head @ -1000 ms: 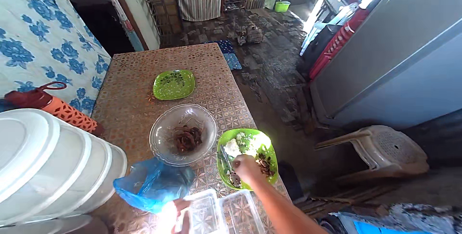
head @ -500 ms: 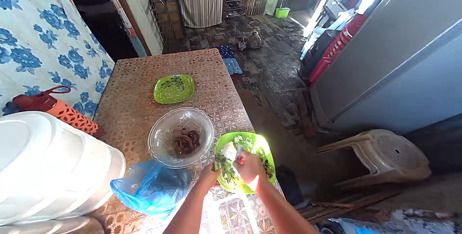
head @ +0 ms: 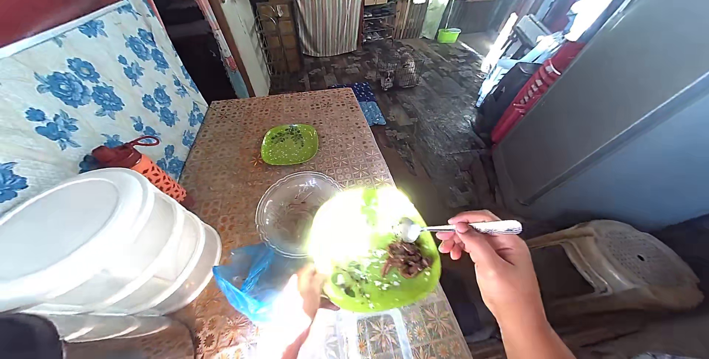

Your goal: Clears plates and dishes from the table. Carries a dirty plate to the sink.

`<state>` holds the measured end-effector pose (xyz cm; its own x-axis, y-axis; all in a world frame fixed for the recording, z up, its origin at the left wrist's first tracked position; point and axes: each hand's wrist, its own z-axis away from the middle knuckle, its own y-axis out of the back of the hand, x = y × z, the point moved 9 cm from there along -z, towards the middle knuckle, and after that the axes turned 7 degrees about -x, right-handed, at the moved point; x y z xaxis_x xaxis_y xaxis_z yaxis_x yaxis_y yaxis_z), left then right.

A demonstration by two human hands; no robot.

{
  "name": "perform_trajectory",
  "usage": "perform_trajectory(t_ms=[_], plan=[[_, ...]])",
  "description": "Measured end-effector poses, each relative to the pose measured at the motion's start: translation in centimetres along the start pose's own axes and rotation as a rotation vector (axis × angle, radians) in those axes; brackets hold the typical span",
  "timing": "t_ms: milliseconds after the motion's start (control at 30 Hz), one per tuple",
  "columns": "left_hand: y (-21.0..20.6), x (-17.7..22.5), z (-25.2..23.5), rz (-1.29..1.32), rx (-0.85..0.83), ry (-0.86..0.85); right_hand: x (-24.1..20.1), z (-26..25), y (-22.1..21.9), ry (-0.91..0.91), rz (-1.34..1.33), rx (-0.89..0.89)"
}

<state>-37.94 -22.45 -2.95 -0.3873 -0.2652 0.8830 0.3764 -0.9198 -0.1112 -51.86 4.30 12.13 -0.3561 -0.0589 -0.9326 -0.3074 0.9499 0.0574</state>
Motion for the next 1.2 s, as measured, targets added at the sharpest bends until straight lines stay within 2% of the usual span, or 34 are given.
perform_trajectory(t_ms=[100,233,333,467,567,700,800,900,1000,1067,1200], plan=[[5.7,2.9,2.5,-0.021,0.218,-0.126,-0.4,-0.6,-3.8,0.050,-0.065,-0.033],[11.4,4.2,5.0,0.012,0.472,-0.233,0.6,-0.2,-10.9,-0.004,0.124,-0.001],[13.8,3.8,6.3,0.037,0.611,-0.263,2.2,-0.1,-17.7,0.059,-0.008,-0.131],[15.1,3.1,7.7,0.119,0.725,-0.277,4.8,0.2,-24.1,-0.062,-0.101,-0.287],[16.0,2.3,8.1,0.134,0.778,-0.281,5.9,0.5,-25.2,-0.028,-0.084,-0.275],[16.9,1.6,8.7,0.186,0.815,-0.278,7.5,0.1,-24.5,-0.028,0.051,-0.230],[17.3,1.1,8.8,0.202,0.817,-0.294,7.6,-0.4,-24.2,-0.012,0.023,-0.204],[17.3,0.9,8.7,0.183,0.840,-0.295,6.1,-0.1,-27.1,-0.022,-0.008,-0.312],[16.7,0.7,8.6,0.179,0.847,-0.288,6.5,0.4,-30.2,-0.051,-0.007,-0.429],[16.6,0.9,8.7,0.178,0.850,-0.286,6.8,0.5,-30.7,-0.043,0.063,-0.460],[16.7,0.7,8.8,0.177,0.850,-0.285,7.1,-0.1,-29.2,0.037,0.218,-0.397]])
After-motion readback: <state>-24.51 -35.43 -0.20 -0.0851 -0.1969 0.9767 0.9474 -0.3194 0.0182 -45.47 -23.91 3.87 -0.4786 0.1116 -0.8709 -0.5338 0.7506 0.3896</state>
